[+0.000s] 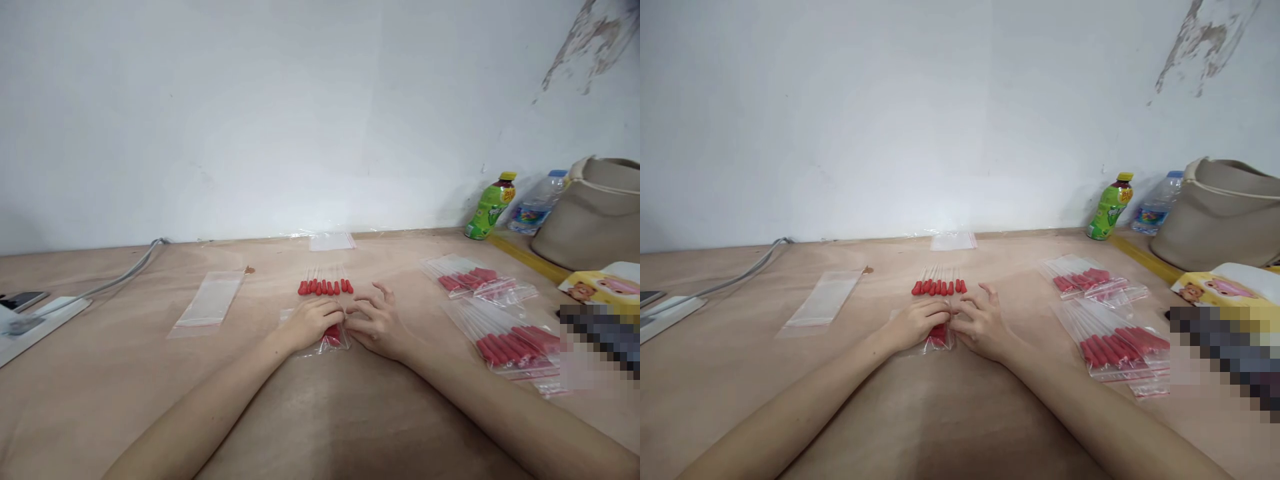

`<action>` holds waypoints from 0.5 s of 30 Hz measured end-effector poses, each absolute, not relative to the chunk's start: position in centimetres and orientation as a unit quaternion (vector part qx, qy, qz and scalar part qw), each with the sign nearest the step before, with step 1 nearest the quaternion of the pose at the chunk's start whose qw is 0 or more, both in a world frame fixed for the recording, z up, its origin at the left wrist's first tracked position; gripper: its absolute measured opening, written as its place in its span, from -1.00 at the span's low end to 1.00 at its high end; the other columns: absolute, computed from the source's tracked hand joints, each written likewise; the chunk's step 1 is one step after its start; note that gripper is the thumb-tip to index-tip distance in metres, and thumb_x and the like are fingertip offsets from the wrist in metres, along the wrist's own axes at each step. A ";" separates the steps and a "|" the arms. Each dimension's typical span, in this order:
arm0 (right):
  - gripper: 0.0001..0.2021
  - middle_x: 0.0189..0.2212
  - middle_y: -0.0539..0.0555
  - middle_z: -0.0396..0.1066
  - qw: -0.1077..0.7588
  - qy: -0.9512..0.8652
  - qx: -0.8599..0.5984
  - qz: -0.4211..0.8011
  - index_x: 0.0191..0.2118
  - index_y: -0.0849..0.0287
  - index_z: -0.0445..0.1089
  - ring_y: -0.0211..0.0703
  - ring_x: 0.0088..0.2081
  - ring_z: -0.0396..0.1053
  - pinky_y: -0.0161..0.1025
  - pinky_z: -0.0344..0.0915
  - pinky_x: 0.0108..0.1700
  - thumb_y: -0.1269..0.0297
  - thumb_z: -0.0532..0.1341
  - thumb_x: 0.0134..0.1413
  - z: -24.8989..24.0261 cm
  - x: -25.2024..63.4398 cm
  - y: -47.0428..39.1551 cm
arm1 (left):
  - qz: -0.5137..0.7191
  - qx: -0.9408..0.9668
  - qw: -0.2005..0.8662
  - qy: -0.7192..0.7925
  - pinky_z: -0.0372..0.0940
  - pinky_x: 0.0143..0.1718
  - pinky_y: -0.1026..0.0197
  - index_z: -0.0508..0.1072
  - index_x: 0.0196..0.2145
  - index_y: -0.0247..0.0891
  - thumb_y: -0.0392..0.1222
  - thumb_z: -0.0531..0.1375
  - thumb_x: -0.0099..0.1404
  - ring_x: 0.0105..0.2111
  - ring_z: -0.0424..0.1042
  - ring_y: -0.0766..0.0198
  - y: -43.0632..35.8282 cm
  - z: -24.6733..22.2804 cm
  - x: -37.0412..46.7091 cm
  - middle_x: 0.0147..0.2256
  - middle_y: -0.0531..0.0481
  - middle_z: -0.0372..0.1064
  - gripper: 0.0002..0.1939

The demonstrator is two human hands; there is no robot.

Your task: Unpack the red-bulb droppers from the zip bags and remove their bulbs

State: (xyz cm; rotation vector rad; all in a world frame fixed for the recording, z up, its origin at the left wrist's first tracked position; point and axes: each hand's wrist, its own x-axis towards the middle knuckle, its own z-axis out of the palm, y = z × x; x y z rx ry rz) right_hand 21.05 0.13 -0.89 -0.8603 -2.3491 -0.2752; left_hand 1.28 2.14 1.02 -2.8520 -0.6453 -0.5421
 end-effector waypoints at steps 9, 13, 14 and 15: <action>-0.73 -0.31 -0.04 0.42 0.279 -0.912 -0.291 -0.079 -0.35 0.00 0.39 -0.18 -0.19 0.22 -0.04 -0.17 0.02 0.45 -0.01 0.06 -1.0 20.9 0.3 | -0.148 -0.964 0.087 -0.204 0.22 -0.13 0.18 0.36 -0.34 -0.29 -0.27 -0.07 0.33 -0.16 0.31 0.25 2.1 1.5 0.9 -0.23 -0.05 0.35 -0.77; -0.74 -0.37 -0.03 0.39 0.284 -0.915 -0.262 -0.117 -0.36 0.05 0.36 -0.21 -0.24 0.19 -0.10 -0.13 -0.05 0.49 -0.03 0.07 -0.9 20.7 0.3 | -0.150 -0.968 0.075 -0.188 0.23 -0.14 0.20 0.35 -0.36 -0.29 -0.29 -0.10 0.34 -0.16 0.31 0.26 2.2 1.5 0.9 -0.23 -0.06 0.35 -0.74; -0.74 -0.40 -0.03 0.39 0.285 -0.915 -0.256 -0.127 -0.38 0.07 0.35 -0.22 -0.25 0.18 -0.10 -0.13 -0.06 0.49 -0.03 0.07 -0.8 20.6 0.3 | -0.149 -0.968 0.073 -0.185 0.24 -0.14 0.20 0.35 -0.36 -0.29 -0.29 -0.10 0.34 -0.16 0.31 0.26 2.2 1.5 0.9 -0.23 -0.07 0.35 -0.74; -0.74 -0.41 -0.03 0.38 0.282 -0.916 -0.251 -0.137 -0.39 0.08 0.34 -0.22 -0.25 0.18 -0.11 -0.12 -0.08 0.50 -0.03 0.08 -0.7 20.6 0.3 | -0.148 -0.969 0.071 -0.184 0.24 -0.14 0.20 0.35 -0.36 -0.29 -0.28 -0.10 0.34 -0.16 0.31 0.26 2.1 1.5 0.8 -0.23 -0.08 0.35 -0.75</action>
